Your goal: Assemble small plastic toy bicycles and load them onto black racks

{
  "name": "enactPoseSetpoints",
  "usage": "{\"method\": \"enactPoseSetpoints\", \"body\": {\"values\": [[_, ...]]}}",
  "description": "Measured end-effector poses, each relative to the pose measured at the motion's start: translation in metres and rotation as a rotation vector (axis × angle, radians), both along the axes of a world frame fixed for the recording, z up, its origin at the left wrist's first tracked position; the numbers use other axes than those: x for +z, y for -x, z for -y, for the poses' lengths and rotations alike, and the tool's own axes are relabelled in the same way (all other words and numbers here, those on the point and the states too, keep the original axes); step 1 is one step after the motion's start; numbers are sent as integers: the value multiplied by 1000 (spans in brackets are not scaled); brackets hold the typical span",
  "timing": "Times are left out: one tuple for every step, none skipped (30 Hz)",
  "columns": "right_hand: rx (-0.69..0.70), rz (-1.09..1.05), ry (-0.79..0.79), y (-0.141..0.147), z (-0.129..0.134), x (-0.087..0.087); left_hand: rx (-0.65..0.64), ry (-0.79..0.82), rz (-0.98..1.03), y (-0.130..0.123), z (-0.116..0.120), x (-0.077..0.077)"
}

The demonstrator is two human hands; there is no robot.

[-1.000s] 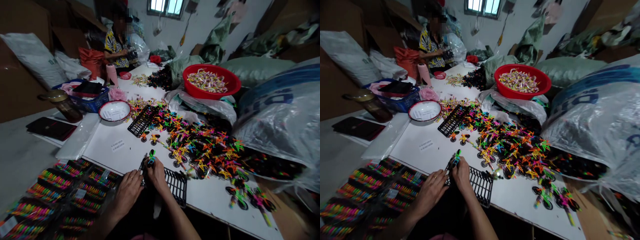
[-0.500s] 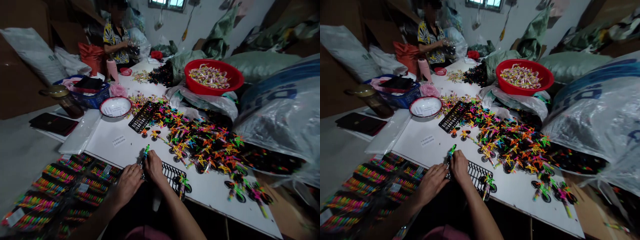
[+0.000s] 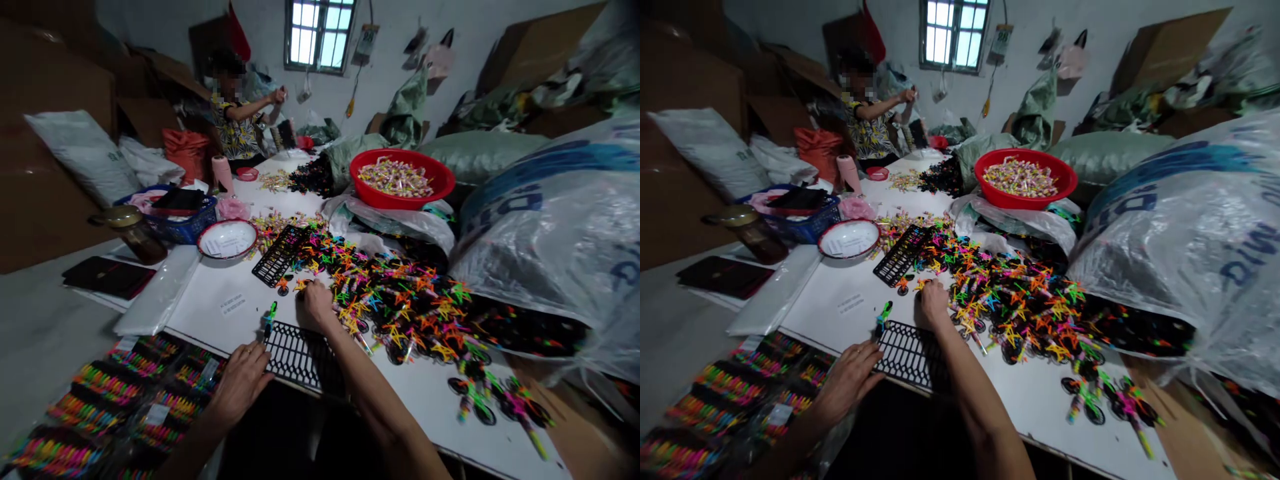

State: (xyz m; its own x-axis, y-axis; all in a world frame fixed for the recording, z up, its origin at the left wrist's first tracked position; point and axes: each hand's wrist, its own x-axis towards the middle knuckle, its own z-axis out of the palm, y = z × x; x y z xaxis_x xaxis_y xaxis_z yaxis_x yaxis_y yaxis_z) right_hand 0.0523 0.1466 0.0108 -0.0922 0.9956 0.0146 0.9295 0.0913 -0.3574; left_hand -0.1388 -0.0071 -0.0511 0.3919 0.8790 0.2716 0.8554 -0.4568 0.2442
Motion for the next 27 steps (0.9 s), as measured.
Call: {"method": "enactPoseSetpoints", "body": {"values": [[-3, 2, 8, 3, 3, -1, 9, 23, 14, 0, -1, 3], [-4, 3, 16, 4, 9, -2, 18, 42, 32, -1, -3, 4], [-5, 0, 18, 4, 16, -4, 29, 56, 53, -1, -3, 6], [-4, -4, 16, 2, 25, -5, 40, 65, 75, -1, -4, 6], [2, -5, 20, -1, 34, -6, 49, 70, 94, -1, -4, 6], [15, -1, 31, -4, 42, -7, 57, 72, 110, -1, -4, 5], [34, 3, 47, -5, 50, -8, 63, 72, 121, 0, -3, 4], [51, 5, 59, -5, 55, -9, 68, 69, 129, 0, -2, 3], [62, 4, 62, -2, 59, -11, 69, 65, 134, 0, -1, 1], [64, 3, 57, 2, 60, -12, 67, 59, 138, 0, -1, 0], [55, 0, 47, 9, 59, -13, 64, 52, 141, 1, 0, -1], [39, -4, 37, 16, 55, -14, 60, 45, 143, 1, 1, -3], [21, -3, 37, 24, 51, -15, 57, 40, 144, 1, 1, -3], [10, 0, 47, 30, 46, -14, 55, 38, 145, 1, 1, -4], [5, 1, 62, 34, 41, -14, 55, 41, 145, 2, 0, -4], [0, -4, 78, 36, 36, -13, 58, 49, 146, 2, -1, -3], [-3, -13, 92, 34, 33, -12, 64, 62, 148, 3, -2, -2], [-1, -28, 102, 30, 32, -11, 73, 78, 153, 3, -4, -1], [2, -45, 110, 24, 32, -10, 86, 95, 161, 4, -7, 0], [6, -62, 117, 17, 33, -9, 99, 112, 171, 4, -9, 1], [10, -78, 115, 11, 36, -9, 108, 130, 181, 3, -12, 1], [11, -89, 104, 6, 40, -9, 113, 145, 189, 3, -15, 1], [11, -93, 89, 3, 44, -10, 113, 157, 194, 2, -17, 1], [1, -100, 73, 3, 47, -12, 113, 164, 197, 0, -19, 0], [-15, -114, 58, 5, 49, -15, 111, 167, 198, -1, -20, -1], [-36, -134, 45, 8, 49, -17, 109, 166, 198, -2, -20, -2], [-57, -159, 36, 12, 47, -20, 111, 164, 198, -3, -21, -2]]}}
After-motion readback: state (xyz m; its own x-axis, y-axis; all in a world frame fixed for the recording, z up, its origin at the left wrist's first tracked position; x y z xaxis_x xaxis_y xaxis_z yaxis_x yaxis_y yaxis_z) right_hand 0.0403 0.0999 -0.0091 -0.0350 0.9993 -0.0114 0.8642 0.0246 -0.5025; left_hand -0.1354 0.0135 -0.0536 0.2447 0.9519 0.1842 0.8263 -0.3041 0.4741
